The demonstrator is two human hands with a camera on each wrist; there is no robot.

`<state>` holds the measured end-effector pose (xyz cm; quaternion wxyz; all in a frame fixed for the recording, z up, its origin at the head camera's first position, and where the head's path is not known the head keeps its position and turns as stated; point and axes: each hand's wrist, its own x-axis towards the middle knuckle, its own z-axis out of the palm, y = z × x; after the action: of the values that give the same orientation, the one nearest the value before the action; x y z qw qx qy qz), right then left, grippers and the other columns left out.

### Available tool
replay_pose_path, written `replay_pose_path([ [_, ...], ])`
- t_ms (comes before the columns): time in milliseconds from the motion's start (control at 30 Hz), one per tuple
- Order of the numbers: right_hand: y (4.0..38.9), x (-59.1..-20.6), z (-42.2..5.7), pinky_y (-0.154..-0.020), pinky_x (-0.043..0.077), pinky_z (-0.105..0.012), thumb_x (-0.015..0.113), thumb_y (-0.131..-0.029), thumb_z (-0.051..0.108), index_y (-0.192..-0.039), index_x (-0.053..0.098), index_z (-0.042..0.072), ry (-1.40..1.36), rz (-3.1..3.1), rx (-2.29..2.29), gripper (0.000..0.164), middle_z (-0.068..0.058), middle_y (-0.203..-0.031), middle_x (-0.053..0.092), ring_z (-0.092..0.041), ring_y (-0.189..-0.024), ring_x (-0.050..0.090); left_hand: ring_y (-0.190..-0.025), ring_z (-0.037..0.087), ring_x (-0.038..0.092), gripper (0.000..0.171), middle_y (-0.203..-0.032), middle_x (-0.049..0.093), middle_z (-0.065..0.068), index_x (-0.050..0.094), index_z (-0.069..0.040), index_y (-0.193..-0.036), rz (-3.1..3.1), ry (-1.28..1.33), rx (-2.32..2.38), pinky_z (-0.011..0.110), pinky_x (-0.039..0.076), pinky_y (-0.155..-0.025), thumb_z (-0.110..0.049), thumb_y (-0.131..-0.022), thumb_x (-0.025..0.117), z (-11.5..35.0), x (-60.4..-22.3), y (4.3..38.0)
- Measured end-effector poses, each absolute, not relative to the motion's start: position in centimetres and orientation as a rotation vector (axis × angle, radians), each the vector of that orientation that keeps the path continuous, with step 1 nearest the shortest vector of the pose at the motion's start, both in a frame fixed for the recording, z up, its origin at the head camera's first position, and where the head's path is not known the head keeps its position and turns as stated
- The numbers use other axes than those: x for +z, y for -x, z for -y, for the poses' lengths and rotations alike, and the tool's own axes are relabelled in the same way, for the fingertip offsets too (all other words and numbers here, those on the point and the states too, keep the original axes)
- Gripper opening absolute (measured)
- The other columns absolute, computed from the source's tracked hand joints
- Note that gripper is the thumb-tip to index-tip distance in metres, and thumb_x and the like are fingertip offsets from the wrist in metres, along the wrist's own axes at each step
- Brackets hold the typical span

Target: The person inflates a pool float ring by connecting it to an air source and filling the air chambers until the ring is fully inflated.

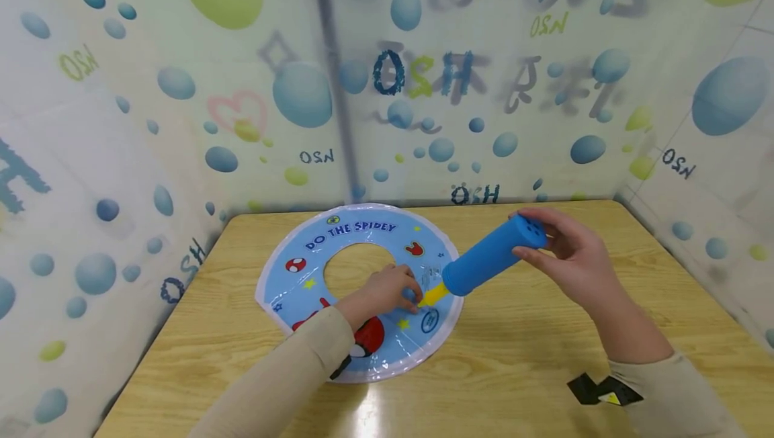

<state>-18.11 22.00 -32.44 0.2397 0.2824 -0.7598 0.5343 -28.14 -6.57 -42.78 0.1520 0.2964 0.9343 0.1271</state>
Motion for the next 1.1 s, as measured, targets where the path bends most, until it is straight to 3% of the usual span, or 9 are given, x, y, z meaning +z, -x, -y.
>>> replay_pose_path([
  [333, 19.2, -31.1, -20.8, -0.090, 0.049, -0.022, 0.070, -0.080, -0.015, -0.130, 0.055, -0.004, -1.019, 2.133, 1.410, 0.053, -0.008, -0.130, 0.058, -0.012, -0.118, 0.056, -0.107, 0.021, 0.044, 0.015, -0.117, 0.055, -0.004, 0.075, -0.033, -0.097, -2.685, -0.884, 0.326, 0.039, 0.043, -0.086, -0.034, -0.082, 0.078, 6.5, -42.8, 28.1],
  [567, 19.7, -30.1, -19.8, -0.087, 0.051, -0.024, 0.074, -0.074, -0.018, -0.126, 0.058, -0.003, -1.134, 2.152, 1.365, 0.057, -0.011, -0.126, 0.059, -0.014, -0.114, 0.057, -0.105, 0.020, 0.044, 0.019, -0.118, 0.055, -0.003, 0.075, -0.031, -0.101, -2.693, -0.885, 0.313, 0.037, 0.043, -0.083, -0.034, -0.082, 0.078, 6.5, -42.6, 28.0],
  [1100, 20.3, -31.3, -18.1, -0.089, 0.050, -0.025, 0.073, -0.075, -0.018, -0.127, 0.058, -0.003, -1.055, 2.105, 1.430, 0.056, 0.000, -0.125, 0.061, -0.011, -0.114, 0.058, -0.103, 0.017, 0.044, 0.024, -0.114, 0.055, -0.003, 0.075, -0.027, -0.105, -2.690, -0.848, 0.397, 0.035, 0.043, -0.082, -0.030, -0.081, 0.080, 6.6, -43.1, 27.9],
])
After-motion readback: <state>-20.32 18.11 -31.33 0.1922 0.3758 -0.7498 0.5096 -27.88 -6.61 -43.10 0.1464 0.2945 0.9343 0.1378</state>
